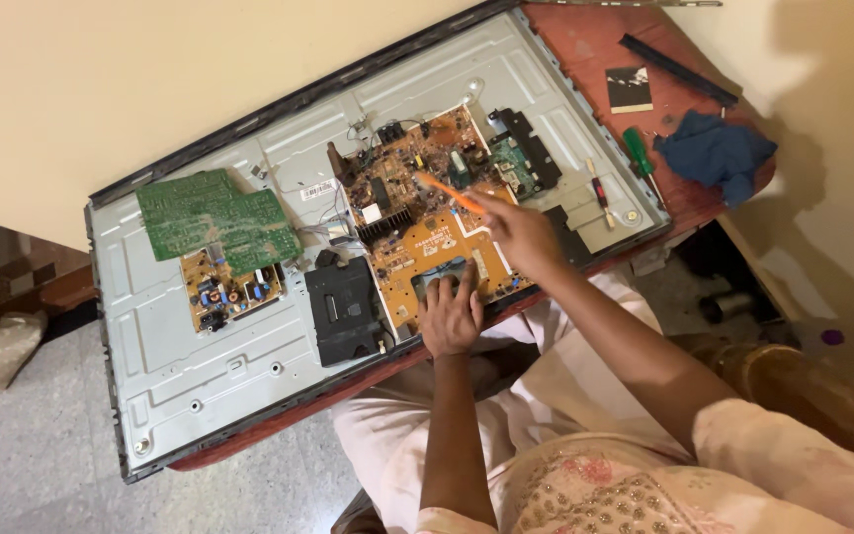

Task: The person uses a small orange brush to clean dust and debris from the surface of a disassembled circuit board. They repeatedly sweep the brush across various components and traces on the board, which is placed inside the back casing of a television.

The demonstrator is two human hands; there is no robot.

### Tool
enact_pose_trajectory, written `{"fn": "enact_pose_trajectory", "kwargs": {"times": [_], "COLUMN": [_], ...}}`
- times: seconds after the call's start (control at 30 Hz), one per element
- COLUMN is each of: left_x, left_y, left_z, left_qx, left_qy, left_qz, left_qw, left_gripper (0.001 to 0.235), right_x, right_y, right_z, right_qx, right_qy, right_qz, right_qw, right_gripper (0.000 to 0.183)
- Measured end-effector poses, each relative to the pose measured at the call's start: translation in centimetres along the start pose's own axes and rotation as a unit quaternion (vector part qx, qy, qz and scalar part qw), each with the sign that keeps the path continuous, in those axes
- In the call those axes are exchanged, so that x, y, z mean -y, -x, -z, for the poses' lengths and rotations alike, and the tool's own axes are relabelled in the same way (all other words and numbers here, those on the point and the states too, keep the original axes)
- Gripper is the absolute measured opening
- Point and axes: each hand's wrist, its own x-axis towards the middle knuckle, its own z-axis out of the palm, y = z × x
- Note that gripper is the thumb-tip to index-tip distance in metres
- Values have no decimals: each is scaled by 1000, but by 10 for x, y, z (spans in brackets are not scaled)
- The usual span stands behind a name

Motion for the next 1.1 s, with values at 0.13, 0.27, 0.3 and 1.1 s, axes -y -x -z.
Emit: {"fn": "enact_pose_trajectory", "kwargs": {"times": [0.13, 0.27, 0.3, 1.1], "left_x": [0, 2, 1, -3], "left_y": [-1, -3, -1, -3], "left_z": [-1, -1, -2, 1], "left_qx": [4, 3, 3, 23], "left_qy": [2, 9, 8, -4], "left_qz": [-2, -4, -3, 16], "left_qw": [1000, 1000, 1000, 1000], "left_gripper": [55, 56, 56, 41], "right_x": [5, -9, -12, -20], "right_y": [-7, -3, -2, 2], "right_z": [-29, -42, -44, -72], "right_qx": [53, 15, 20, 60], "right_qy": [42, -4, -12, 4], "right_qz": [29, 82, 78, 49], "right_qw": [997, 996, 997, 997], "right_gripper": [38, 36, 36, 41]}}
